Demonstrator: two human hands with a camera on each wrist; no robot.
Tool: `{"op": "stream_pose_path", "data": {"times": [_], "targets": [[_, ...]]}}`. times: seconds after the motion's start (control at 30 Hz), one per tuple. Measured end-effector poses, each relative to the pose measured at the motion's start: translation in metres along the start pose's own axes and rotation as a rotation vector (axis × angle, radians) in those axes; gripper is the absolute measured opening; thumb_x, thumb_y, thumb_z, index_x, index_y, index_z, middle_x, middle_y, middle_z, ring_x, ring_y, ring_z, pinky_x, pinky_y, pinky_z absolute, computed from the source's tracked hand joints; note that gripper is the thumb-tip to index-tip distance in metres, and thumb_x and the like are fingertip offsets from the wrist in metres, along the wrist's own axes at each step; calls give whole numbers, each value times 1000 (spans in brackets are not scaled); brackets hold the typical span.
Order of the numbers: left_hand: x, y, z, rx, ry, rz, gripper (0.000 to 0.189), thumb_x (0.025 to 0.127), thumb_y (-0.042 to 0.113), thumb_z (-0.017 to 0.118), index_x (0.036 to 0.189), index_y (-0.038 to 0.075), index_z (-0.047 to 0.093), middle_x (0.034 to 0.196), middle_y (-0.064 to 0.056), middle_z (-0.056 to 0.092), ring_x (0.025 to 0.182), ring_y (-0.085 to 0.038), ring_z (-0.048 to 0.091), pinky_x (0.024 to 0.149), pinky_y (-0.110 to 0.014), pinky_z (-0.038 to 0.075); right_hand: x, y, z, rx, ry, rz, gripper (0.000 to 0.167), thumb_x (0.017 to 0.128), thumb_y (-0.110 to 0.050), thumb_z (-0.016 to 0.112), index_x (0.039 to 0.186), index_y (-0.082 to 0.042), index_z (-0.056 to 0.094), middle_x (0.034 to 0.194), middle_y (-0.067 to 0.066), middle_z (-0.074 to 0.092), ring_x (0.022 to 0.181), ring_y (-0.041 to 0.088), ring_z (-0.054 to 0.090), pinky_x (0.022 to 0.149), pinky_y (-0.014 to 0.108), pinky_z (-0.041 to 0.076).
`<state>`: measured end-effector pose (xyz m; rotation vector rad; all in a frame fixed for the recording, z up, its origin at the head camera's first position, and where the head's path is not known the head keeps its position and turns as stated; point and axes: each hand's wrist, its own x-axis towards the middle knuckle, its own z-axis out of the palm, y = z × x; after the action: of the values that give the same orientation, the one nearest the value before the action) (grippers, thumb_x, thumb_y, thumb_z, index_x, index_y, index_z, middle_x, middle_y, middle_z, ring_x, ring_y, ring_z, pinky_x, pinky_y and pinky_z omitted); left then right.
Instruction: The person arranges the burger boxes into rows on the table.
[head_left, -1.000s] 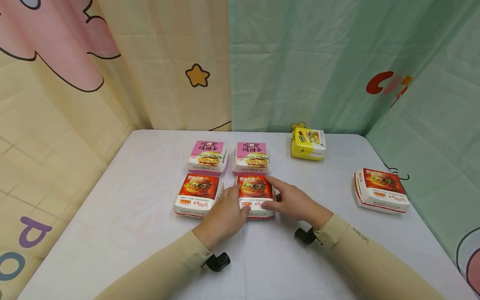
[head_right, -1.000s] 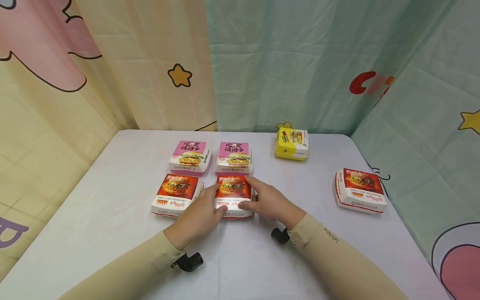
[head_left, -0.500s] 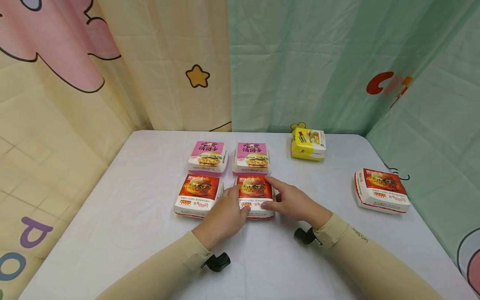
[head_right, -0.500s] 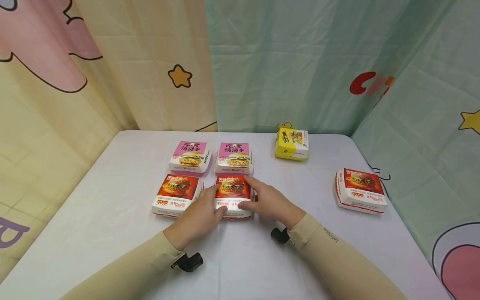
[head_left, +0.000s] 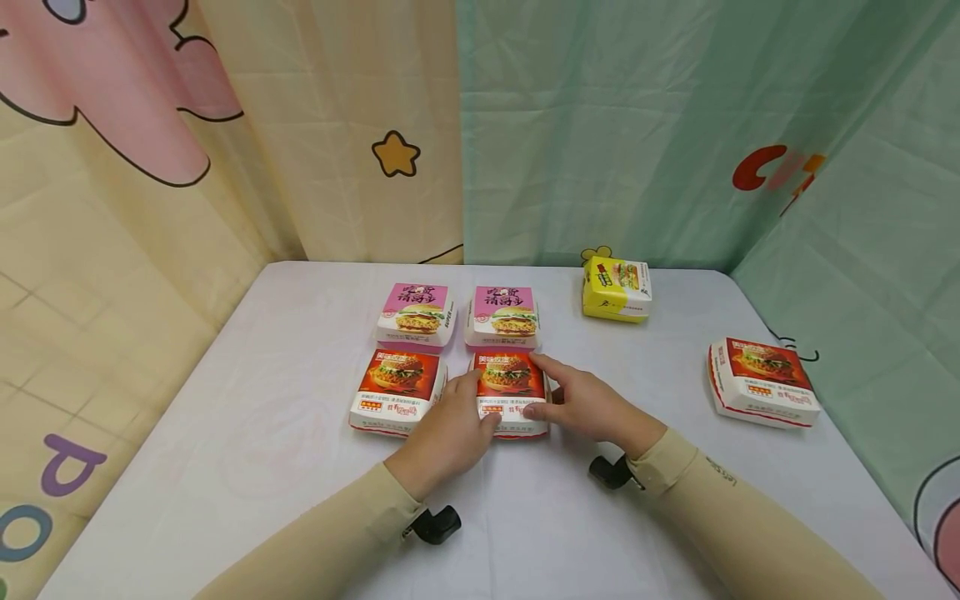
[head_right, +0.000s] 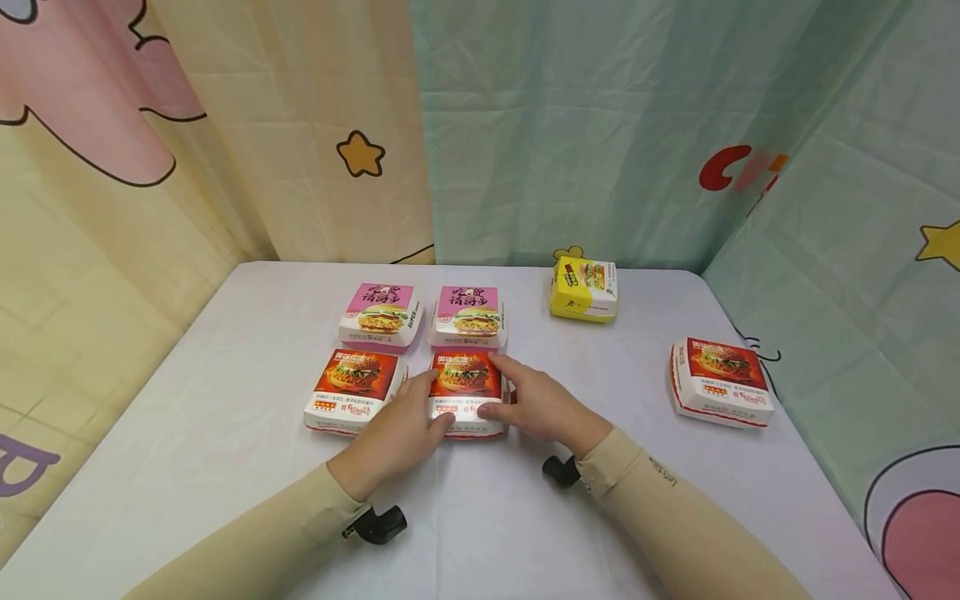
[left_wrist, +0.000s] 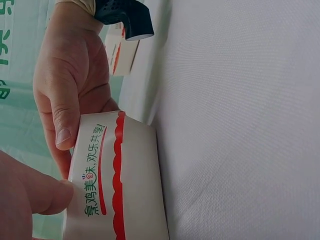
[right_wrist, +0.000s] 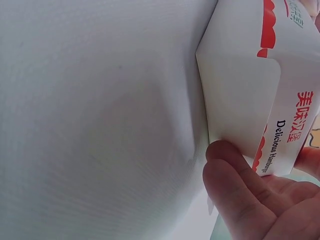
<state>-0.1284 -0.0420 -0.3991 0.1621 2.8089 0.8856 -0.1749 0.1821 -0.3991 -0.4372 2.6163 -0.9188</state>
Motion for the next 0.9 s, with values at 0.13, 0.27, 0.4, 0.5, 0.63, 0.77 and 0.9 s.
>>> {"op": "stream_pose_path", "data": {"times": [0.13, 0.27, 0.4, 0.5, 0.63, 0.77, 0.9], "targets": [[0, 0, 0, -1, 1, 2, 77, 101, 37, 70, 162, 4, 34, 161, -21, 43, 143, -37, 52, 118, -57, 45, 0, 1, 0, -8, -3, -6, 93, 92, -42, 81, 167, -19, 32, 136, 11, 66, 93, 20, 62, 77, 31, 55], [0, 0, 0, -1, 2, 5, 77, 101, 37, 69, 161, 4, 34, 161, -22, 43, 143, -38, 53, 117, -57, 45, 1, 1, 0, -7, -6, -3, 93, 92, -44, 81, 167, -20, 31, 138, 11, 65, 94, 20, 62, 79, 32, 56], [0, 0, 0, 0, 5, 9, 77, 101, 37, 69, 161, 3, 34, 161, -22, 43, 142, -38, 53, 117, -56, 46, 1, 1, 0, -3, -7, -3, 94, 92, -44, 81, 167, -19, 31, 143, 12, 64, 95, 20, 63, 80, 32, 57], [0, 0, 0, 1, 6, 8, 77, 101, 37, 69, 161, 3, 34, 160, -22, 44, 143, -38, 53, 117, -56, 45, 0, 0, 0, -4, -8, -1, 93, 92, -43, 81, 167, -19, 31, 144, 12, 63, 95, 20, 63, 80, 32, 56], [0, 0, 0, 1, 6, 6, 77, 102, 37, 69, 161, 3, 34, 161, -22, 43, 144, -38, 52, 118, -56, 45, 0, 0, 0, 1, -11, 0, 93, 93, -43, 80, 167, -19, 30, 145, 12, 62, 95, 20, 63, 79, 32, 56], [0, 1, -1, -3, 2, 1, 77, 101, 36, 69, 161, 3, 34, 161, -22, 43, 144, -37, 52, 118, -57, 45, 1, 0, 0, 8, -14, -1, 93, 93, -43, 80, 167, -19, 30, 150, 13, 59, 97, 20, 64, 82, 34, 58], [-1, 2, -1, -9, -1, -3, 78, 101, 36, 70, 161, 2, 33, 160, -22, 43, 142, -37, 53, 117, -57, 45, 1, 0, -1, 4, -15, -3, 93, 93, -42, 80, 168, -20, 29, 154, 13, 57, 98, 21, 64, 85, 35, 59]]}}
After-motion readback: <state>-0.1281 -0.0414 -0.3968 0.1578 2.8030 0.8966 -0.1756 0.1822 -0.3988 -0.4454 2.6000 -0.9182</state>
